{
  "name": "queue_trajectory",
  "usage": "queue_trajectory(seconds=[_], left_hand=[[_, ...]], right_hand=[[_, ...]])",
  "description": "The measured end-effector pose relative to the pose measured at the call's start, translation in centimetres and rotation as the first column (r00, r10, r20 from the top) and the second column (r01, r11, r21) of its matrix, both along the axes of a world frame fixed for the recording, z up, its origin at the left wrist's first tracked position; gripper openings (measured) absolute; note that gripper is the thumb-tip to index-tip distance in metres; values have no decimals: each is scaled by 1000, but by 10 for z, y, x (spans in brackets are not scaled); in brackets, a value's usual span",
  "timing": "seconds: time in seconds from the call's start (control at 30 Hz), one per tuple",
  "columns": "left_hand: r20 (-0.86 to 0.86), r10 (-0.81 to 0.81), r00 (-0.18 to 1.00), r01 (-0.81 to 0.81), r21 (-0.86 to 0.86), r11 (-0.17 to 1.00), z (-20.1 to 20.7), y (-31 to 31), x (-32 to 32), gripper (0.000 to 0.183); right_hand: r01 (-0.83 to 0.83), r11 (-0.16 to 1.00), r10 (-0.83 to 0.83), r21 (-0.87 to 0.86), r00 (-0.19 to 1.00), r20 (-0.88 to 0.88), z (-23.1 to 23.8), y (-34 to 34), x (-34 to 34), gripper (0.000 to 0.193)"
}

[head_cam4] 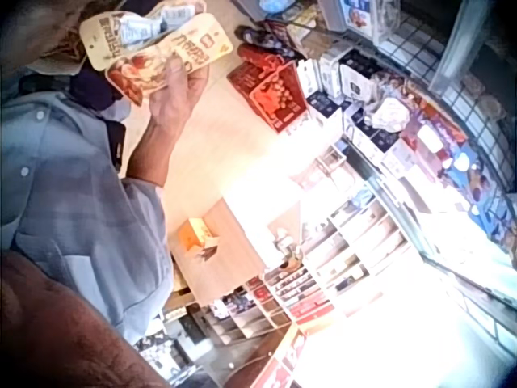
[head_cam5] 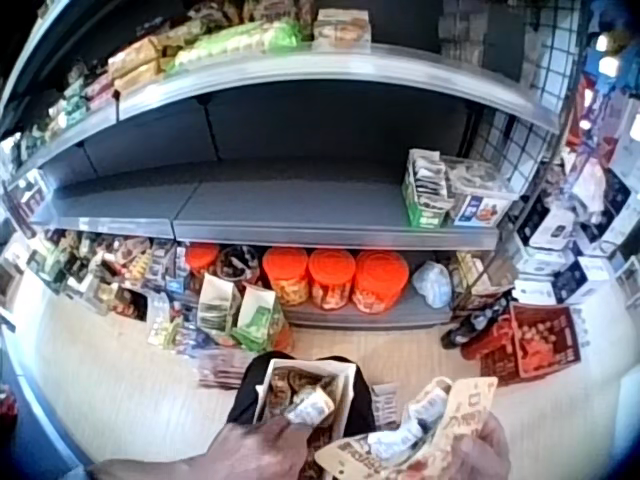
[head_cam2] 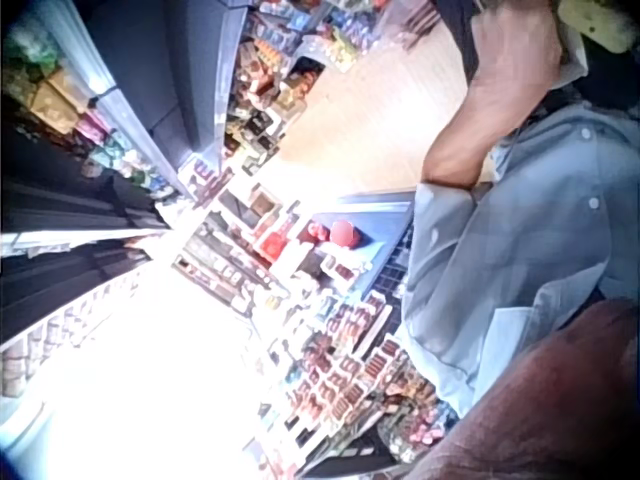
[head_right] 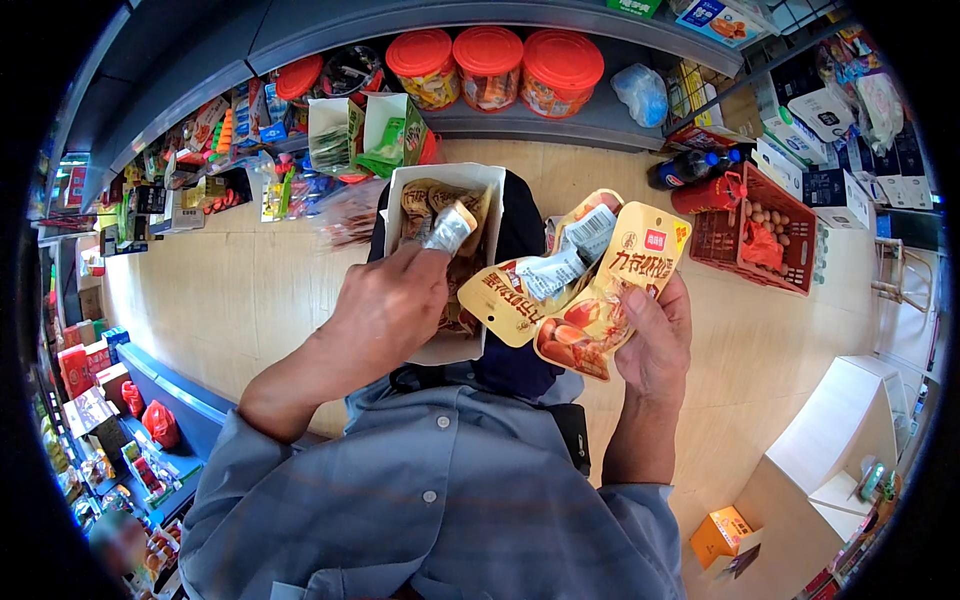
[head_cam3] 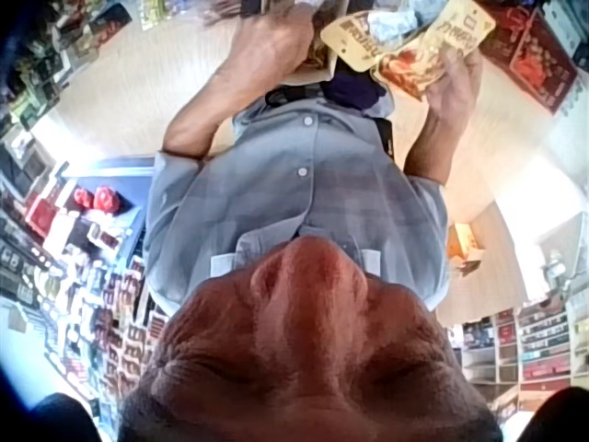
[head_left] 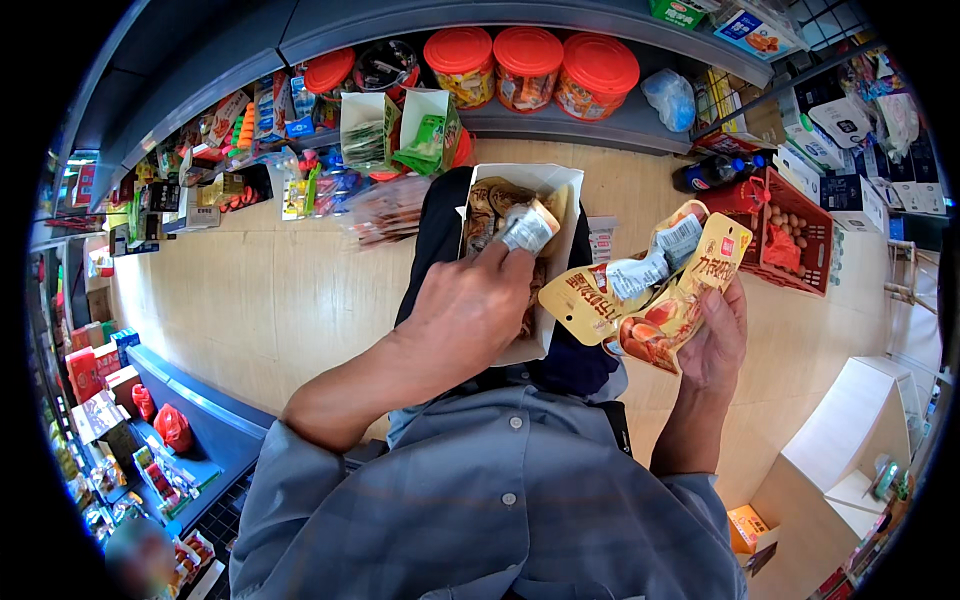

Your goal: The person wipes various packaged food boxes with a cloth and organizes them into cardboard displays while sitting near store shelving.

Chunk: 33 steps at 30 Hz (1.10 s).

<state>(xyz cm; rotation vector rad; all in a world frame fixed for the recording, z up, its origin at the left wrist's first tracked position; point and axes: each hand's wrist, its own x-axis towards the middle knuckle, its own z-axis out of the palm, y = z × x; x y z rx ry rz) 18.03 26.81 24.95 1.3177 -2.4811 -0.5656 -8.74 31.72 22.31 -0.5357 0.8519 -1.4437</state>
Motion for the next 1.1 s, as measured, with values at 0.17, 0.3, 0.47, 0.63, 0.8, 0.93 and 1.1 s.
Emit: queue_trajectory(seconds=[0.17,0.3,0.47,0.63,0.8,0.93,1.1], left_hand=[[263,80,961,-50,-118,992,-22,-26,-8,11],[-150,49,987,-96,-324,941,-11,-14,0,21],[-295,-92,951,-32,-392,919,-12,23,28,32],[82,60,995,-57,-41,998,-28,42,7,57],[5,41,999,-41,86,995,-41,31,-10,57],[86,-22,996,16,73,997,-38,27,-6,53],[13,-38,999,37,101,994,-39,31,17,39]], right_hand=[[6,1000,-5,-29,1000,15,-1,-3,-2,44],[78,997,-78,-20,997,-9,3,-2,-6,42],[154,988,-153,12,988,-30,13,-2,-7,41],[211,977,-211,11,977,-12,26,-15,4,36],[215,976,-215,37,977,-10,20,-17,15,34],[229,971,-227,63,973,-45,9,-15,12,31],[239,968,-236,76,971,-42,8,-13,7,30]])
